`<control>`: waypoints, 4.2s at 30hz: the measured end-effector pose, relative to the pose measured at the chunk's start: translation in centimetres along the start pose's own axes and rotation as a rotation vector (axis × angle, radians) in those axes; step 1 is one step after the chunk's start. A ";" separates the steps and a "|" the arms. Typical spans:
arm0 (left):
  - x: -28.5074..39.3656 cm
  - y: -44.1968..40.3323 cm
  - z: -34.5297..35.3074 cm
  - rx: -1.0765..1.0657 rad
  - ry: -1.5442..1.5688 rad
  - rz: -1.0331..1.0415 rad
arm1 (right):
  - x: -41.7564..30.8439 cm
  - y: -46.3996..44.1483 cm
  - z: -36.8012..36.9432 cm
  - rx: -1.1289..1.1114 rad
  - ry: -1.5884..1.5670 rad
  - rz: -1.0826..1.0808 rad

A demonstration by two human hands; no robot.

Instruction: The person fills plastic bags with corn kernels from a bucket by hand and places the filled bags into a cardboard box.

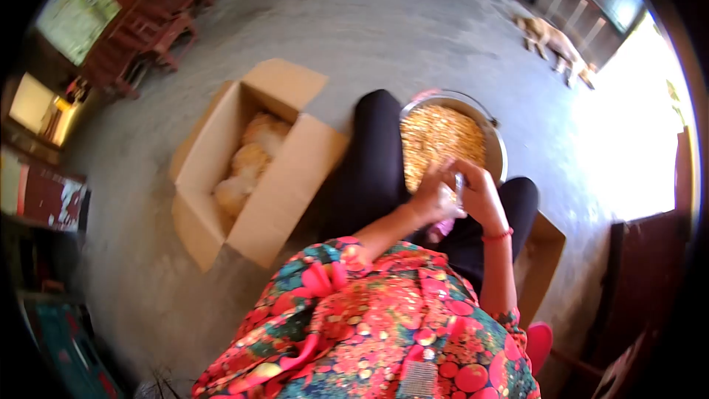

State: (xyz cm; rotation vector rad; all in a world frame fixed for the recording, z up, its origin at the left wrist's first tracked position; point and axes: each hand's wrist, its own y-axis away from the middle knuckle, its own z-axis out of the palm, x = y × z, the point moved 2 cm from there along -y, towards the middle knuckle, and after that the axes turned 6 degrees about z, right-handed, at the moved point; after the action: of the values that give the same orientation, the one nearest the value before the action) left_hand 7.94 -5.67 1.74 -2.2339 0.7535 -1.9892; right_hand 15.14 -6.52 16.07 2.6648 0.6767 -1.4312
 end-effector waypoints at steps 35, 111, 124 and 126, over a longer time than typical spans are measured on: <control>7.0 17.0 -42.6 1.559 0.219 0.056 | 8.0 7.9 -7.6 0.469 -0.706 0.417; 9.2 -2.3 4.2 -0.052 0.730 -0.623 | 4.4 16.8 -11.2 0.883 0.062 0.186; 2.2 -2.1 -0.4 0.139 0.576 -0.739 | 13.7 22.5 -7.1 0.628 -0.686 0.612; 2.2 -2.2 -1.3 0.302 0.354 -0.451 | 13.2 22.5 -7.4 0.643 -0.664 0.647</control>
State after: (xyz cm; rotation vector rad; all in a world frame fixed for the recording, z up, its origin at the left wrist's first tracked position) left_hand 7.53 -4.28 4.80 -2.0265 -0.0632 -2.5313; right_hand 36.14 -20.35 6.04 2.1019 -0.7271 -2.3141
